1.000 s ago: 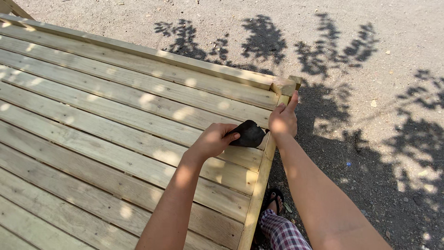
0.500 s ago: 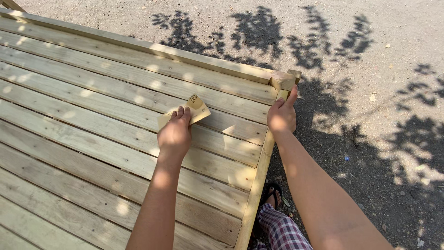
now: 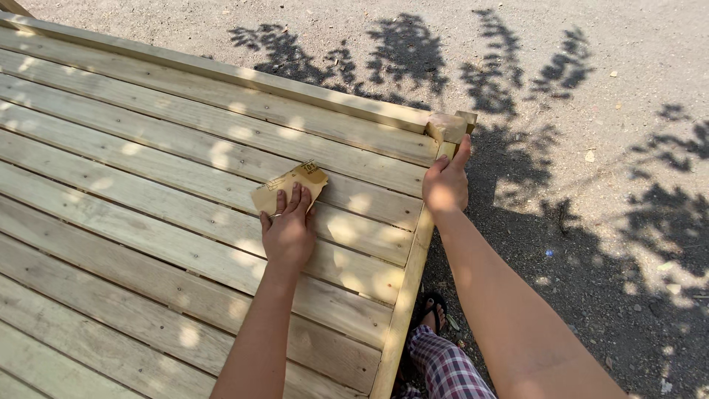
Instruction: The person sands the slatted wooden surface of a furniture frame by hand, rubbing a sheet of sandpaper back and forth across the planks while steadying the piece with the other hand. They briefly use a black sanding block on the edge and corner, then resume sanding the slats and frame edges with the paper.
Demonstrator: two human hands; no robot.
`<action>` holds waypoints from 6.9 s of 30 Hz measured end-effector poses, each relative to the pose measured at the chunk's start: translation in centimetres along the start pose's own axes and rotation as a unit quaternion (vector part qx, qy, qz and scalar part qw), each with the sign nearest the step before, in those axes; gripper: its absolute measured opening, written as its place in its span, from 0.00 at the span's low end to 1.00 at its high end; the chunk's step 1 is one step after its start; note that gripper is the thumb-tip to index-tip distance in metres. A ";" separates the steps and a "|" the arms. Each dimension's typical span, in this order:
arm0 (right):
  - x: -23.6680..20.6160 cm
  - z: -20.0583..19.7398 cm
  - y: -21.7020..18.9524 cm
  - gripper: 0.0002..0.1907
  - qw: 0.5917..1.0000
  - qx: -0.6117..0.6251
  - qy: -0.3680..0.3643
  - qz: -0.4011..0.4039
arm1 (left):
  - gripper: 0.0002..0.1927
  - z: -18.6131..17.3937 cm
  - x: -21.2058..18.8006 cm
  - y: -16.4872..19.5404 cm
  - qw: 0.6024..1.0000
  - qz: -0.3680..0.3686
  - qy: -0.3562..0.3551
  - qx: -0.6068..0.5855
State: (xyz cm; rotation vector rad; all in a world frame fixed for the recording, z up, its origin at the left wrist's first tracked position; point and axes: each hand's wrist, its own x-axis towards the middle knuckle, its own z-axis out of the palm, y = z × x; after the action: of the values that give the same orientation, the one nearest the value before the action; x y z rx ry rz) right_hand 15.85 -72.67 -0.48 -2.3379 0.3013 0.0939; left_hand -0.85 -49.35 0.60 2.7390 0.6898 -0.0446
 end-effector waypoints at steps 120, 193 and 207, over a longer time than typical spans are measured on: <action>-9.8 -9.5 -5.3 0.07 0.796 -0.299 -0.157 -0.502 | 0.09 3.3 -5.0 4.2 0.919 0.099 0.309 -0.225; -7.1 -4.5 -4.1 0.09 0.882 -0.186 -0.099 -0.421 | 0.26 -2.9 0.8 2.7 0.945 0.053 0.266 -0.180; -6.3 -7.0 -2.4 0.12 0.935 -0.100 -0.051 -0.336 | 0.06 1.9 -0.9 9.6 0.978 -0.100 0.144 -0.117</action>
State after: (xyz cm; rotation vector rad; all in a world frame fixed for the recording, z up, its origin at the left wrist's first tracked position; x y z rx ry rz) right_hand 10.20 -74.80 7.05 -2.4960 -0.5920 -0.0937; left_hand 2.93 -58.33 1.75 2.4639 0.9782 0.3718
